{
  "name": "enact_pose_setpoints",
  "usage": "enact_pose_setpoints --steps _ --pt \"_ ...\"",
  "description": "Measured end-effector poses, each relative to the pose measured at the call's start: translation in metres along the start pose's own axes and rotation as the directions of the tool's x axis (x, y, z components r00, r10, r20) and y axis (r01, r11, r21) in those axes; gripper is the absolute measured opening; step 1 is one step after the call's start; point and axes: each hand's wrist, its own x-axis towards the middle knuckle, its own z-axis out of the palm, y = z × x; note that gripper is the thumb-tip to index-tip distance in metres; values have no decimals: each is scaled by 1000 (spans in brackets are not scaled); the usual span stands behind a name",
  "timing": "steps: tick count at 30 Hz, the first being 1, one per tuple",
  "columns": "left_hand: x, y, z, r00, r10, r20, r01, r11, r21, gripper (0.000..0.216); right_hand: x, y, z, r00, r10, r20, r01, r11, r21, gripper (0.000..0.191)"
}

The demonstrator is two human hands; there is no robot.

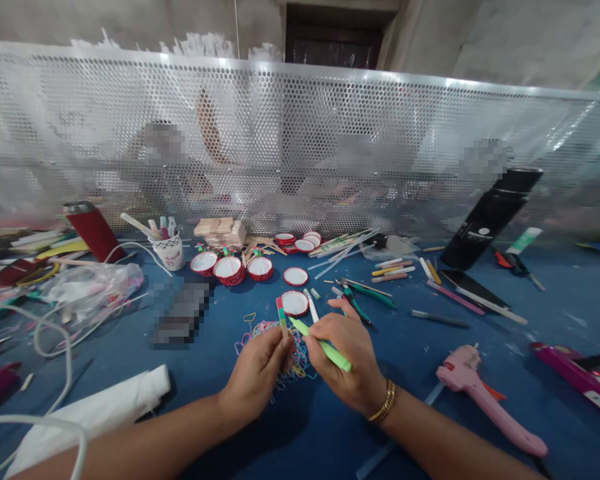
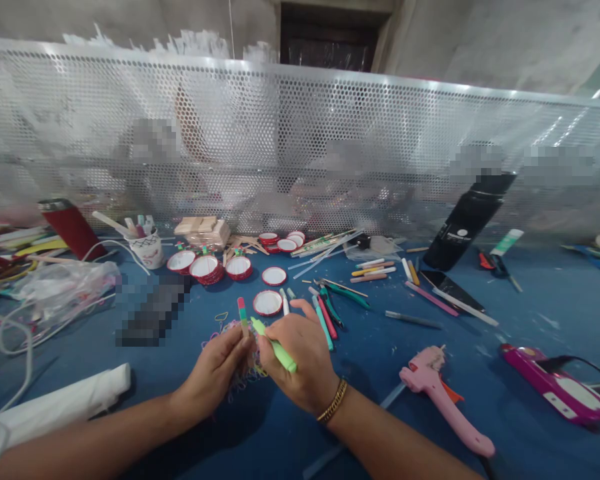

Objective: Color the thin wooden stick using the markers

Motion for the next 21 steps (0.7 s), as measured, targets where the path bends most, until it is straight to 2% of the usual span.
enact_pose_setpoints --steps 5,9,13,21 --pt "0 1 0 999 -23 24 24 999 -24 37 0 0 -1 998 -66 15 66 997 48 12" --pt "-1 1 -2 999 -29 27 29 1000 -9 37 0 2 0 997 -56 49 55 998 29 10" --pt "-2 0 -2 1000 -12 26 11 1000 10 36 1 1 -2 999 -49 19 49 998 31 12" --pt "-2 -1 -2 999 -22 38 24 999 -40 35 1 1 -1 997 -55 54 52 997 50 12"
